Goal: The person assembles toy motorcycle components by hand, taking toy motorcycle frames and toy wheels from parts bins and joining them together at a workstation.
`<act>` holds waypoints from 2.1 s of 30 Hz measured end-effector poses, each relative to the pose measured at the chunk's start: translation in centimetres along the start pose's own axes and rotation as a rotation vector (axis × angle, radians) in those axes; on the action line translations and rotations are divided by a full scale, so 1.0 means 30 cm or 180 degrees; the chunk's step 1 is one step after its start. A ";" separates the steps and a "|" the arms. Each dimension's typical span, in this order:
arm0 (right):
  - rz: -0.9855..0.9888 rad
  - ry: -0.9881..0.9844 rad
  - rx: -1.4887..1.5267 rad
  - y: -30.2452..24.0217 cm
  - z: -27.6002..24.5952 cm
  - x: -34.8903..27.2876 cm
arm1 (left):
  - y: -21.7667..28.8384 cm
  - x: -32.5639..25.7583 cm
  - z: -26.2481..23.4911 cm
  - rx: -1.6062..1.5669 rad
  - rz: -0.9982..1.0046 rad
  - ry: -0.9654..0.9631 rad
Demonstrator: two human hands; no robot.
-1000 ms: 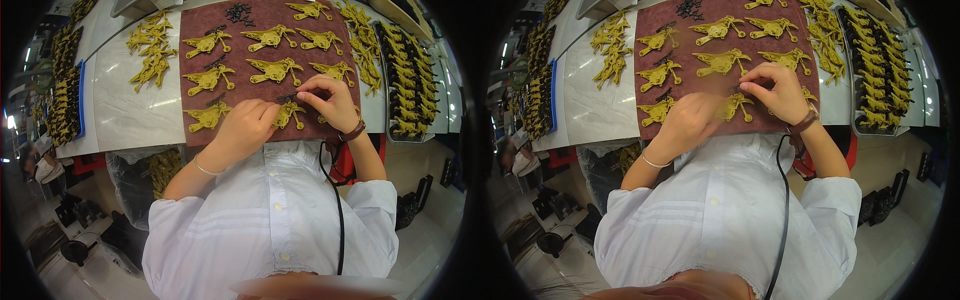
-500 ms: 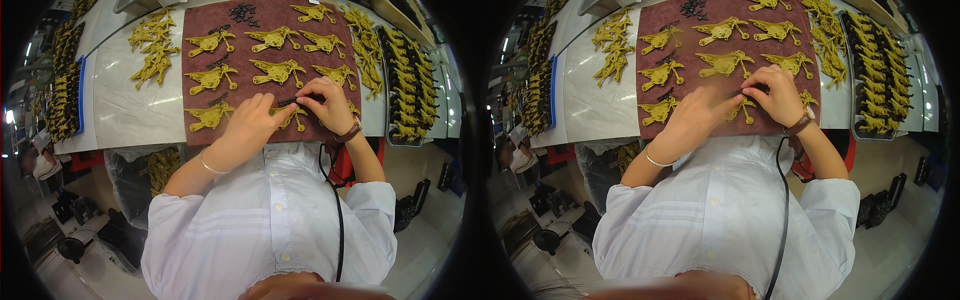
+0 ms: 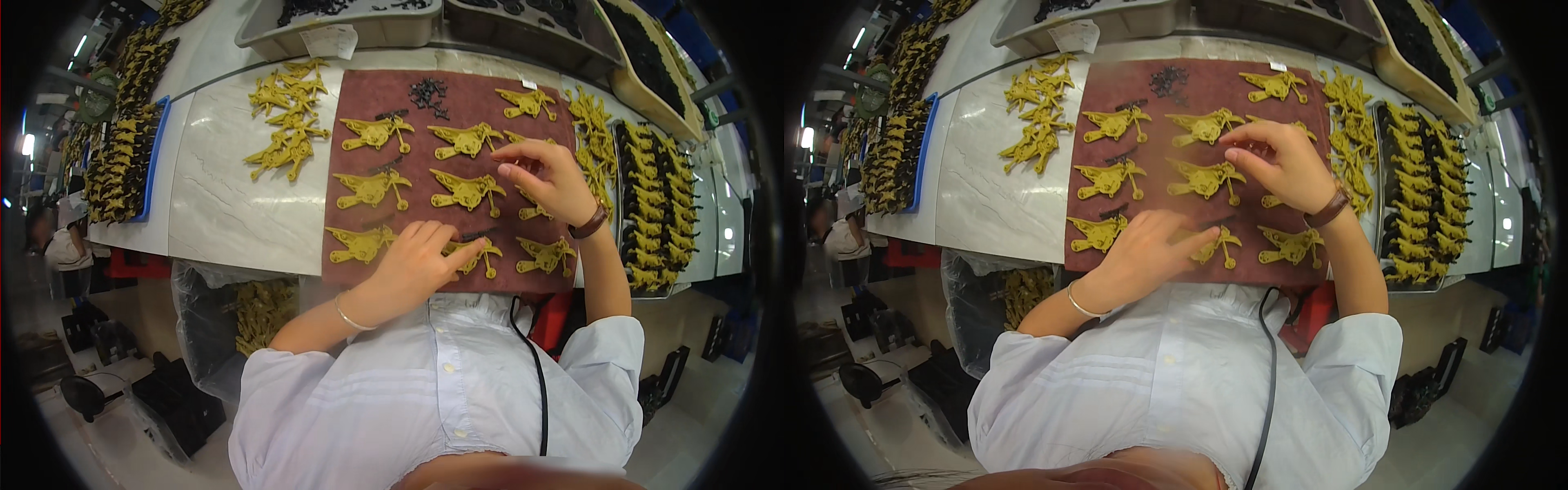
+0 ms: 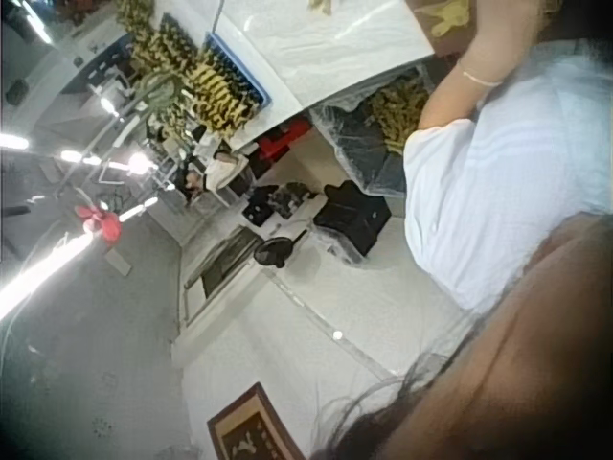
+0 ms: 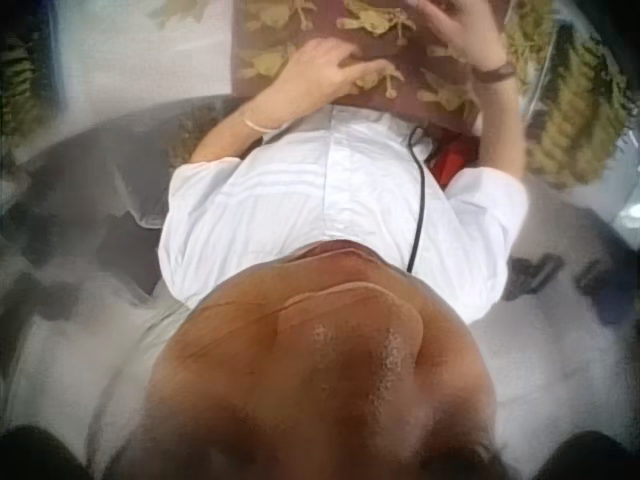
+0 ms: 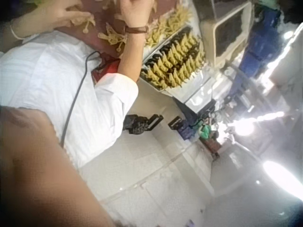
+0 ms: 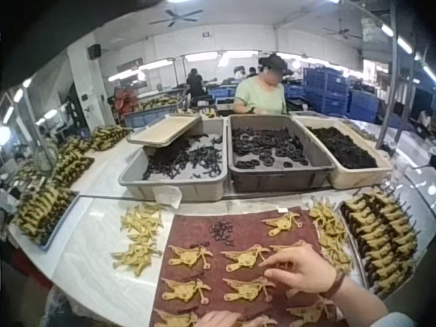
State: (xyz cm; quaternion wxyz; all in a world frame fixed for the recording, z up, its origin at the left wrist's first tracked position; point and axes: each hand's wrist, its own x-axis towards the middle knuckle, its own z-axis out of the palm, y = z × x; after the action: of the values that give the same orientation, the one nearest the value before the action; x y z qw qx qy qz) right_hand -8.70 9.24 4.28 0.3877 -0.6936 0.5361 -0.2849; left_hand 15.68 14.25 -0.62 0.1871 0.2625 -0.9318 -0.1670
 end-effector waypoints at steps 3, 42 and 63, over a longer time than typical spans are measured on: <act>-0.0577 0.0311 0.0059 0.040 -0.045 0.168 | -0.047 0.006 -0.057 -0.0455 0.0049 0.0195; -0.0652 -0.2416 -0.2319 -0.065 0.174 1.686 | -0.634 -0.077 -0.271 0.0742 -0.1693 0.2080; -0.1853 -0.2211 -0.1688 -0.004 0.268 1.578 | -0.635 -0.093 -0.264 0.0921 -0.1640 0.2143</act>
State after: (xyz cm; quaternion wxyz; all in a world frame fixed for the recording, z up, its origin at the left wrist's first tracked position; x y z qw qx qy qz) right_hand 10.32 -34.55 -0.89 0.2585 -0.9418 0.2148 0.0114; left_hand 29.47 -1.26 -2.21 0.3935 0.5493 -0.7370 0.0187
